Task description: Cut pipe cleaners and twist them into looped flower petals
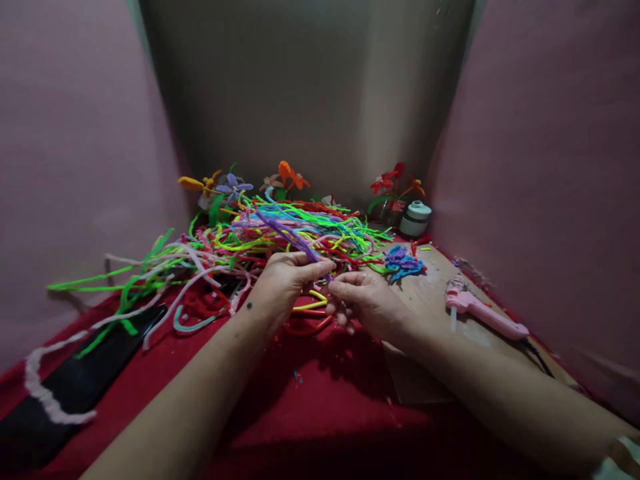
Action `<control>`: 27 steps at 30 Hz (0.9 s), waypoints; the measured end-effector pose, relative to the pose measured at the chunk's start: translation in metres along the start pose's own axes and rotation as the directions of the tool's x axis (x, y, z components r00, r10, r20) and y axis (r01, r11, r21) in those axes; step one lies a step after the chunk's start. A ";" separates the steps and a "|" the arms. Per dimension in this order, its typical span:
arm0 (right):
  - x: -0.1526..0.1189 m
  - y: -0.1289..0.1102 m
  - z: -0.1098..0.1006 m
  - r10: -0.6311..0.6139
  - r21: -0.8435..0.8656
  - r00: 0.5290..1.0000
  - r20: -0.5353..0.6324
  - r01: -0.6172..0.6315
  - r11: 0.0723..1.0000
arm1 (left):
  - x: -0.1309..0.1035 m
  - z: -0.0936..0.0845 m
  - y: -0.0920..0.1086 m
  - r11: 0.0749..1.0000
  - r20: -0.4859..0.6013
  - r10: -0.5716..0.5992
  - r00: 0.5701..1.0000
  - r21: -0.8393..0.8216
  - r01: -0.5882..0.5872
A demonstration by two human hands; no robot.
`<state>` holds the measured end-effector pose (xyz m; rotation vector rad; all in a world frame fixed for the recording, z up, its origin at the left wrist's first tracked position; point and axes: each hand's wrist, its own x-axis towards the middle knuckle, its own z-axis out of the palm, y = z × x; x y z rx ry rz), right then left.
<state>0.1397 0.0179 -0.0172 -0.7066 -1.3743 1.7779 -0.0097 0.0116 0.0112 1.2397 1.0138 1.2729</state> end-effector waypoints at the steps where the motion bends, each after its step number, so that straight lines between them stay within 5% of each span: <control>1: 0.000 0.000 0.000 -0.008 -0.030 1.000 -0.020 0.008 1.000 | 0.001 0.000 0.000 1.000 -0.014 -0.002 1.000 0.000 0.002; 10: 0.002 0.006 -0.004 0.119 0.170 0.984 0.136 -0.141 0.975 | 0.002 -0.001 -0.003 0.998 -0.028 0.037 0.999 -0.045 -0.038; 19: 0.000 0.003 -0.002 0.007 0.081 0.997 0.078 -0.013 0.997 | 0.003 -0.001 -0.004 0.997 0.021 -0.041 0.999 -0.069 0.043; 27: 0.000 0.008 -0.003 0.048 0.114 0.989 0.143 -0.065 0.991 | 0.009 -0.009 -0.005 0.985 0.002 -0.054 0.999 -0.164 0.053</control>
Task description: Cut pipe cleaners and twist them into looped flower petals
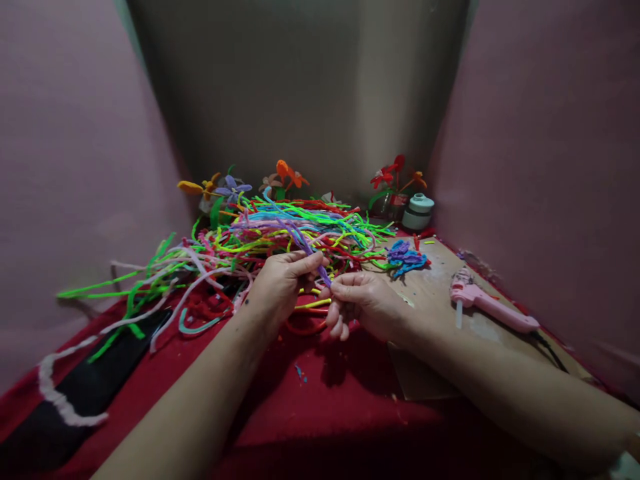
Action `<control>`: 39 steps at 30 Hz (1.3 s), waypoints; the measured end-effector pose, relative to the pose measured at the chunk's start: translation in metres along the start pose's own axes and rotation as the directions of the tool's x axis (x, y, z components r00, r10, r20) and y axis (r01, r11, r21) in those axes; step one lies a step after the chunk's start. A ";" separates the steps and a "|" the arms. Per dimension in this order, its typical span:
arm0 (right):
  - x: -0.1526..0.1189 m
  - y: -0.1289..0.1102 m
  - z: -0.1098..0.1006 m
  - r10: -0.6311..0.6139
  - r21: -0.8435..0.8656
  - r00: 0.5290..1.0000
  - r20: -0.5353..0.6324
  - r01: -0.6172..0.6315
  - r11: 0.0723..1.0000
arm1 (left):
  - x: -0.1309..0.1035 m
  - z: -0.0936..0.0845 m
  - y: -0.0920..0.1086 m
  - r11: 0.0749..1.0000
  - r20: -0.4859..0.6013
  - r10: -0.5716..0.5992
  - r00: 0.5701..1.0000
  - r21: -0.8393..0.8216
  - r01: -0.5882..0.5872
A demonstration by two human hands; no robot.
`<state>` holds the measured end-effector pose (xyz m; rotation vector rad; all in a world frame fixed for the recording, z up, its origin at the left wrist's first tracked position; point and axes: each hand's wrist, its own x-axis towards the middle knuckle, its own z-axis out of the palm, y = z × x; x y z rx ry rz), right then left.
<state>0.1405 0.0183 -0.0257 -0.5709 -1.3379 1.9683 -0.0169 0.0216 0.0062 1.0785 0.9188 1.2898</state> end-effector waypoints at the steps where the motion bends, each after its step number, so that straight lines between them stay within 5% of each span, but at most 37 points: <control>1: 0.000 -0.001 0.000 -0.001 0.018 1.000 0.012 0.000 1.000 | 0.000 -0.001 0.000 1.000 0.006 -0.007 1.000 0.004 0.007; 20: 0.003 -0.001 0.002 -0.011 0.010 0.974 -0.225 0.014 1.000 | -0.005 0.006 -0.008 0.984 0.012 0.018 1.000 0.176 -0.020; 30: 0.003 -0.001 0.006 -0.077 -0.077 0.937 -0.342 0.053 0.996 | -0.013 0.020 -0.005 0.885 -0.089 0.246 0.965 0.426 -0.186; 39: 0.001 -0.005 0.007 -0.141 -0.093 0.940 -0.311 0.118 0.989 | -0.009 0.017 -0.004 0.944 -0.027 0.131 0.991 0.307 -0.117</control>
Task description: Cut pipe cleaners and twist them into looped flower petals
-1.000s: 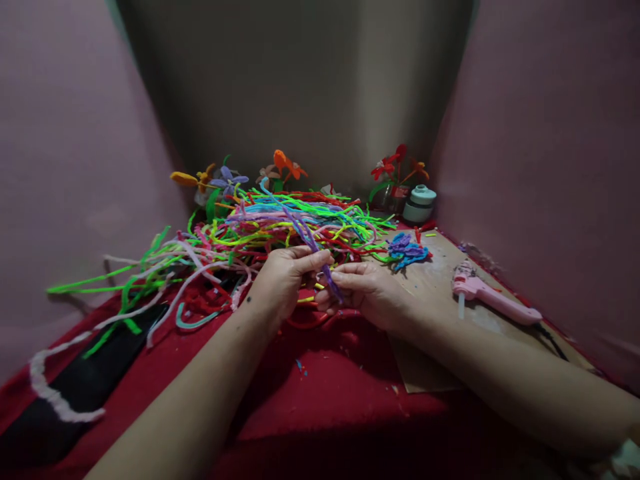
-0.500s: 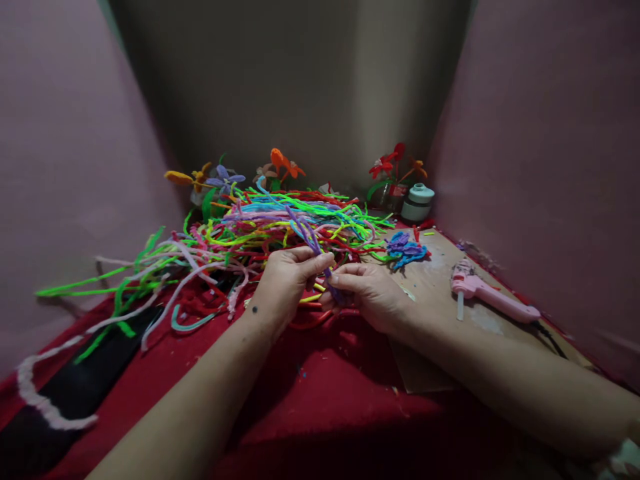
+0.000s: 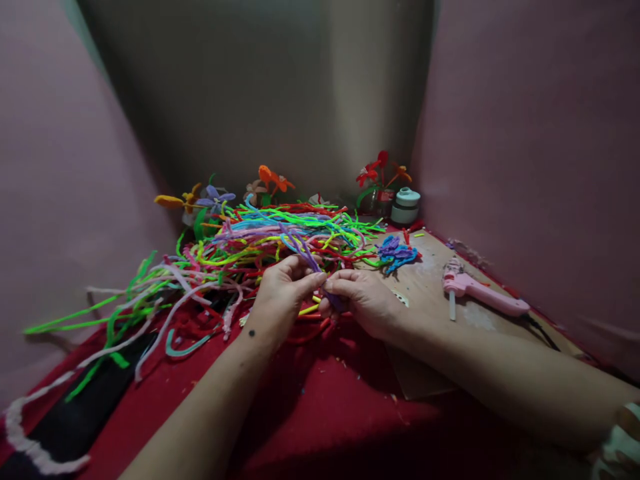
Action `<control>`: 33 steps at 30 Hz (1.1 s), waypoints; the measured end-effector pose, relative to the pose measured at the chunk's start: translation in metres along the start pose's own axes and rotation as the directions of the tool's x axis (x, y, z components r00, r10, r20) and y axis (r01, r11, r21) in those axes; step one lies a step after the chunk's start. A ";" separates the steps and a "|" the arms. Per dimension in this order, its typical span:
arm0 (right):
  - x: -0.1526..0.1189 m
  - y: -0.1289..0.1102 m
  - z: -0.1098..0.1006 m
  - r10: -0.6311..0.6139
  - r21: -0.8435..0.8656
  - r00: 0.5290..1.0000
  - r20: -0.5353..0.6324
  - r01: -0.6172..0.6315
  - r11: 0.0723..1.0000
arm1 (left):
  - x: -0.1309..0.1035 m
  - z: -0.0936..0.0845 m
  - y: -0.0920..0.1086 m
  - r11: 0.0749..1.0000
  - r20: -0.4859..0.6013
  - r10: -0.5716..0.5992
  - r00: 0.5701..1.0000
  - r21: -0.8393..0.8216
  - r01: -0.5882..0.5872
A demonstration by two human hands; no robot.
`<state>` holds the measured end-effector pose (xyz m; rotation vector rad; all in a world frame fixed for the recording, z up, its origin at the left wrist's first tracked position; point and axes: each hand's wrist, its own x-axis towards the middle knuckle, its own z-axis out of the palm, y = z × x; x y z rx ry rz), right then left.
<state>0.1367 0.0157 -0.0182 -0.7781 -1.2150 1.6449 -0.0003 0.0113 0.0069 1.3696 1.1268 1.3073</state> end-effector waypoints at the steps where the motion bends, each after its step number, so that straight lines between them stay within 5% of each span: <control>1: 0.000 0.000 0.000 0.001 0.002 1.000 0.003 -0.001 1.000 | 0.001 -0.001 -0.001 1.000 0.007 -0.001 1.000 -0.029 0.001; 14: 0.008 0.004 -0.007 0.035 0.044 0.999 0.019 -0.036 0.998 | 0.002 -0.009 0.001 0.999 0.099 -0.053 0.994 0.004 0.053; 19: 0.010 0.001 -0.010 0.038 0.053 0.999 0.033 -0.039 0.998 | 0.003 -0.008 0.001 0.987 0.084 0.026 0.996 0.159 -0.039; 22: 0.011 -0.002 -0.012 0.051 0.058 0.997 0.053 -0.054 0.997 | 0.005 -0.009 -0.007 0.940 0.102 0.180 0.978 0.273 -0.202; 27: 0.010 -0.004 -0.012 0.054 0.054 0.997 0.058 -0.057 0.997 | 0.008 -0.014 -0.019 0.609 0.250 0.467 0.848 0.605 -0.513; 30: 0.008 -0.005 -0.010 0.039 0.013 0.999 0.024 -0.039 0.999 | 0.007 -0.015 -0.015 0.318 0.308 0.544 0.780 0.785 -0.531; 33: 0.006 -0.008 -0.008 0.026 -0.033 1.000 -0.007 -0.026 0.999 | 0.005 -0.015 -0.008 0.153 0.351 0.573 0.741 0.842 -0.518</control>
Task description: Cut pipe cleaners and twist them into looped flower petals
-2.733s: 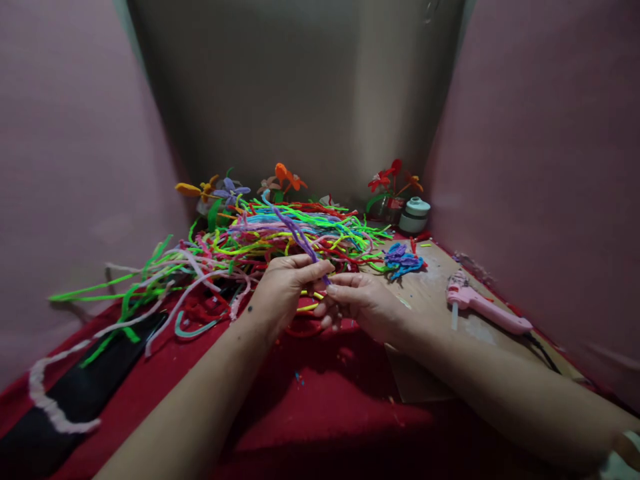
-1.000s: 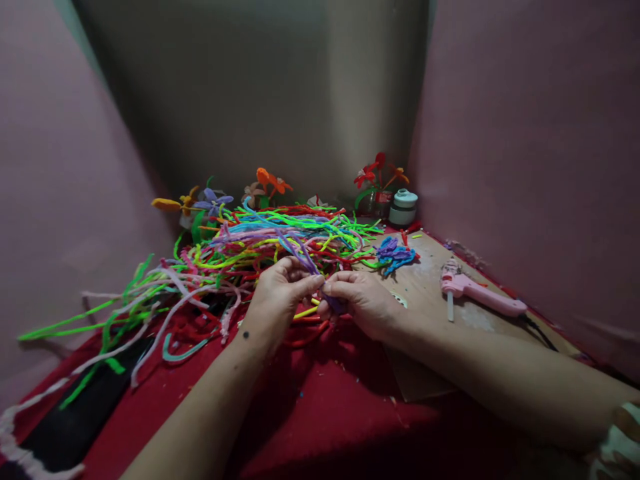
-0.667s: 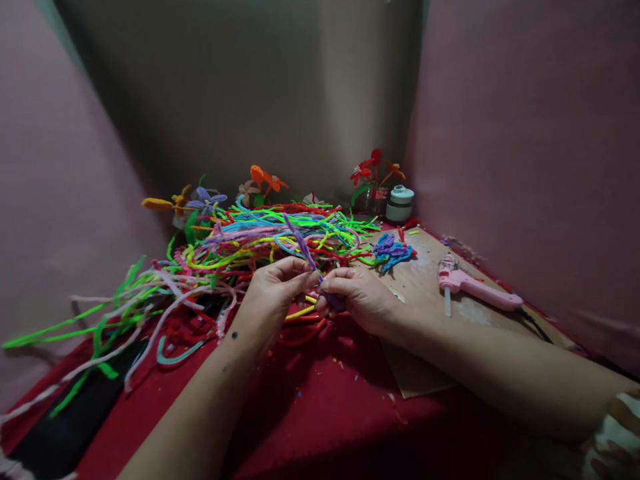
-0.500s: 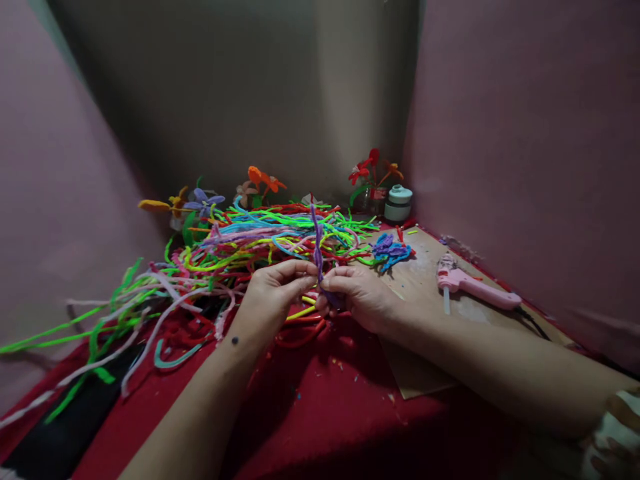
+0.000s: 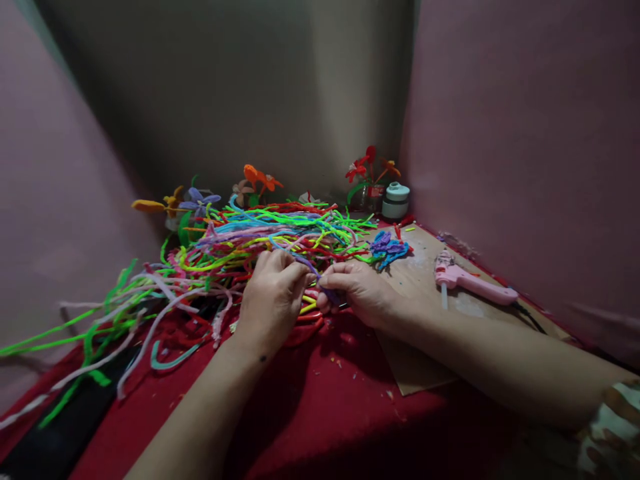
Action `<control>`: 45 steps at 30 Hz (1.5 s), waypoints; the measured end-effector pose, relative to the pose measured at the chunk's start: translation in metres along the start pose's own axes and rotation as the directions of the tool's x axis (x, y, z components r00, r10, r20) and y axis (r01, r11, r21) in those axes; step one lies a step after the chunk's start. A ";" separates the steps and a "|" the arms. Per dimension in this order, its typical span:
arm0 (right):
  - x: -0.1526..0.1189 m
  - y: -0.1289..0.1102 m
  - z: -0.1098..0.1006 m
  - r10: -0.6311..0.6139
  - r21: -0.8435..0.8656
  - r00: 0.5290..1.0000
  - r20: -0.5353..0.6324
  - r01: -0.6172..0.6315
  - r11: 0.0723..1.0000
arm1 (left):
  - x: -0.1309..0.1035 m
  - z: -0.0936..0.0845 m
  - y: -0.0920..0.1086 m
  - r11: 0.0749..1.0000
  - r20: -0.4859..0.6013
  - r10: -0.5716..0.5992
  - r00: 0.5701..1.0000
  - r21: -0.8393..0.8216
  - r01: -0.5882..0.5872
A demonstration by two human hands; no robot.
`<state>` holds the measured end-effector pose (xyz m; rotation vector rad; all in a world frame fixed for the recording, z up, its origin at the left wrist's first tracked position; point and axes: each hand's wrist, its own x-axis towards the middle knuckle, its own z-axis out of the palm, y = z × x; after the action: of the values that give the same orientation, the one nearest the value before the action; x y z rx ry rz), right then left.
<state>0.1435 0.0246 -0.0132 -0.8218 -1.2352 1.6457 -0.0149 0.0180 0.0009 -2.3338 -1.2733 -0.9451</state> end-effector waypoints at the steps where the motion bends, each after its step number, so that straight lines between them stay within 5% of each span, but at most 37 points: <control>1: -0.001 -0.001 0.000 -0.001 -0.012 1.000 -0.004 0.000 1.000 | 0.001 -0.002 0.001 1.000 0.002 0.018 1.000 0.009 -0.018; 5: -0.001 -0.002 0.001 -0.022 -0.048 1.000 0.006 0.022 0.999 | 0.002 -0.005 0.002 0.998 0.063 0.035 0.997 -0.055 -0.032; 12: -0.004 -0.004 0.002 -0.012 -0.055 0.999 0.050 0.015 0.998 | 0.004 -0.011 0.001 0.910 0.184 -0.050 0.982 -0.398 0.121; 17: -0.004 -0.005 0.000 -0.014 -0.109 0.994 0.106 0.025 0.994 | 0.005 -0.021 0.005 0.802 0.426 -0.168 0.889 -0.466 0.374; 21: -0.005 -0.003 0.000 -0.075 -0.295 0.988 0.132 0.111 0.949 | 0.007 -0.023 0.008 0.722 0.501 -0.268 0.823 -0.461 0.516; 23: -0.008 -0.001 -0.001 -0.229 -0.528 0.965 0.128 0.262 0.808 | 0.007 -0.022 0.007 0.604 0.568 -0.326 0.756 -0.490 0.629; 26: -0.013 0.003 -0.002 -0.547 -0.808 0.780 0.303 0.515 0.286 | 0.006 -0.017 0.006 0.295 0.703 -0.334 0.628 -0.555 0.778; 28: -0.015 0.005 -0.004 -0.603 -0.826 0.651 0.461 0.564 -0.022 | 0.006 -0.014 0.006 0.101 0.762 -0.298 0.575 -0.574 0.813; 30: -0.016 0.007 -0.005 -0.593 -0.806 0.599 0.538 0.571 -0.154 | 0.005 -0.013 0.005 -0.010 0.786 -0.255 0.562 -0.584 0.812; 32: -0.015 0.006 -0.005 -0.618 -0.798 0.590 0.520 0.594 -0.104 | 0.006 -0.018 0.003 0.008 0.764 -0.238 0.599 -0.616 0.788; 34: -0.014 0.003 -0.004 -0.650 -0.778 0.631 0.423 0.621 0.096 | 0.006 -0.028 -0.002 0.154 0.713 -0.222 0.665 -0.648 0.746; 36: -0.012 0.000 -0.004 -0.606 -0.689 0.737 0.298 0.606 0.398 | 0.007 -0.041 -0.010 0.351 0.663 -0.162 0.731 -0.654 0.670; 39: -0.009 -0.005 -0.004 -0.410 -0.410 0.882 0.234 0.471 0.781 | 0.007 -0.054 -0.019 0.466 0.454 -0.221 0.863 -0.728 0.502; 42: -0.006 -0.007 -0.005 -0.279 -0.141 0.921 0.271 0.325 0.935 | 0.007 -0.055 -0.019 0.577 0.295 -0.197 0.935 -0.736 0.353; 45: -0.005 -0.005 -0.005 -0.182 -0.010 0.934 0.307 0.195 0.981 | 0.008 -0.049 -0.010 0.640 0.294 -0.134 0.946 -0.703 0.309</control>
<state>0.1514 0.0225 -0.0102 -0.4640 -1.5149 1.6341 -0.0396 0.0018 0.0418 -3.0051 -1.4807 -1.5787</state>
